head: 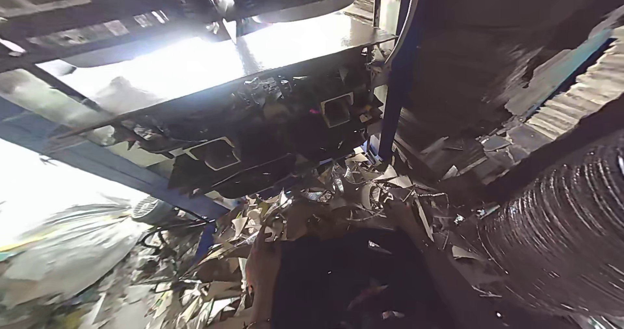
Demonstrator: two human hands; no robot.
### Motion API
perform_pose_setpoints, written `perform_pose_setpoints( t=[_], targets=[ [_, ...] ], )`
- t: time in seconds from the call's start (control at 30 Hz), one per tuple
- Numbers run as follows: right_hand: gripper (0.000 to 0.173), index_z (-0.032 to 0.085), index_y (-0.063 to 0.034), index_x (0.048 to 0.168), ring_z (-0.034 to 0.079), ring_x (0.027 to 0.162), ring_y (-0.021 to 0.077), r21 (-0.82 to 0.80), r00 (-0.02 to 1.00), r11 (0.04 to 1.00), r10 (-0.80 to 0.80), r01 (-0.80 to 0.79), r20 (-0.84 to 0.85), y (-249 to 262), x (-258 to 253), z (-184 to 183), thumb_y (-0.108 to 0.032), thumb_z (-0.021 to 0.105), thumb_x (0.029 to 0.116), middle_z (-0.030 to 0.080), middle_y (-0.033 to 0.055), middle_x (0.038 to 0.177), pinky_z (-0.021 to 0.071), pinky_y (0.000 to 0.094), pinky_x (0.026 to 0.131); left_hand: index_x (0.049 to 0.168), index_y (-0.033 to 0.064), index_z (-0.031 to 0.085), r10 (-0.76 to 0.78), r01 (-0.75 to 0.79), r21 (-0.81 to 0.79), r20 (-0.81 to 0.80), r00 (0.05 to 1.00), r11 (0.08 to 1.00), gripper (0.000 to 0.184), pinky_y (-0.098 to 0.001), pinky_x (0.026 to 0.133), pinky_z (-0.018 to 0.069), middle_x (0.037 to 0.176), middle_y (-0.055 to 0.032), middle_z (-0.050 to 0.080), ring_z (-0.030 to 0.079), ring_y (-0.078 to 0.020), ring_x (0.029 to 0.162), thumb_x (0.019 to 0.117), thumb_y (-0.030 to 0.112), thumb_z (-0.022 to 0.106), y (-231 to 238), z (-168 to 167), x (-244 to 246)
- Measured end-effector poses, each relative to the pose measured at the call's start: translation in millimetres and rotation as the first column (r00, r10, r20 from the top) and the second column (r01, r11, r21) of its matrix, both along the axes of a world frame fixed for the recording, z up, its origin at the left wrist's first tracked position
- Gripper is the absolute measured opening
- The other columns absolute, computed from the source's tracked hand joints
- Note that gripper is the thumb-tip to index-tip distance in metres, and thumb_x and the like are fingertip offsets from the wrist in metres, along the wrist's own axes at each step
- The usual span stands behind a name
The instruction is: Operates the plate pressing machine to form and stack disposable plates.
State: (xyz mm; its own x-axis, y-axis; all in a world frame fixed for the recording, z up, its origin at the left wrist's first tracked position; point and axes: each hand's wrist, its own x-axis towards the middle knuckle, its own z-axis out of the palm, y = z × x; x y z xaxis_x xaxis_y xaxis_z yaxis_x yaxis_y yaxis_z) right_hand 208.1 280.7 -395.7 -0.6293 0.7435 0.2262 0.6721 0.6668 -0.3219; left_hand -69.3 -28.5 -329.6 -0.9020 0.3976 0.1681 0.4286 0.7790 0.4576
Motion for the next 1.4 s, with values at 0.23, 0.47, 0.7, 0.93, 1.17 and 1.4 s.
perform_pose_setpoints(
  t=[0.23,0.47,0.7,0.93,1.17,1.4],
  targets=[
    [0.042,0.061,0.0121,0.125,0.063,0.119,0.0402,-0.485,0.739,0.803,-0.552,0.347,-0.385,56.2,-20.4,-29.1,-0.023,0.056,0.1041,0.064,0.0317,0.124,0.0471,0.0503,0.106,0.149,0.0148,0.051,0.005,-0.005,0.027,-0.018,1.000,1.000,0.056,-0.0698,0.081,0.0501,0.117,-0.0177,0.072,0.070,-0.0439,0.097,0.0953,0.021,0.066,-4.6,-5.4,0.4],
    [0.047,0.057,0.0055,0.137,0.055,0.132,0.0415,-0.467,0.768,0.777,-0.581,0.423,-0.269,55.8,-14.6,-22.4,-0.028,0.056,0.1038,0.058,0.0292,0.137,0.0419,0.0525,0.112,0.151,0.0140,0.049,0.003,-0.003,0.021,0.020,1.000,1.000,0.056,-0.0693,0.081,0.0502,0.118,-0.0185,0.071,0.070,-0.0438,0.095,0.0971,0.020,0.064,-2.3,1.0,2.6],
    [0.037,0.068,-0.0049,0.127,0.068,0.113,0.0363,-0.495,0.926,0.830,-0.358,0.256,-0.122,47.3,-21.6,-8.1,-0.030,0.048,0.1080,0.072,0.0198,0.119,0.0497,0.0560,0.100,0.149,0.0138,0.052,0.010,-0.012,0.036,0.040,0.999,0.999,0.052,-0.0679,0.083,0.0509,0.117,-0.0185,0.072,0.070,-0.0430,0.097,0.0984,0.021,0.062,-6.2,-0.7,0.9],
    [0.037,0.071,-0.0033,0.126,0.064,0.122,0.0362,-0.246,0.982,0.967,0.027,-0.074,-0.189,40.7,-94.2,49.0,-0.026,0.049,0.1062,0.070,0.0207,0.124,0.0464,0.0505,0.108,0.133,0.0071,0.066,-0.018,0.018,-0.023,-0.003,1.000,1.000,0.037,-0.0692,0.084,0.0506,0.115,-0.0252,0.070,0.069,-0.0475,0.099,0.1001,0.025,0.062,-5.1,-2.4,0.9],
    [0.035,0.062,-0.0012,0.135,0.056,0.130,0.0422,0.012,0.968,0.971,0.239,-0.239,-0.069,35.6,-219.1,123.4,-0.005,0.057,0.1008,0.060,0.0236,0.139,0.0467,0.0572,0.108,0.121,0.0101,0.073,-0.036,0.036,-0.008,-0.076,0.996,0.999,0.027,-0.0664,0.080,0.0537,0.113,-0.0199,0.073,0.071,-0.0423,0.095,0.0983,0.020,0.062,-10.4,-6.9,2.2],
    [0.026,0.066,0.0062,0.120,0.061,0.120,0.0452,-0.133,0.944,0.952,0.295,-0.276,0.150,74.1,-265.0,136.0,-0.009,0.052,0.1032,0.065,0.0282,0.125,0.0485,0.0603,0.100,0.117,0.0104,0.075,-0.064,0.063,-0.026,-0.031,0.997,0.998,0.026,-0.0652,0.084,0.0536,0.113,-0.0196,0.073,0.071,-0.0424,0.100,0.0956,0.017,0.062,-10.2,-3.4,-2.7]
  ],
)
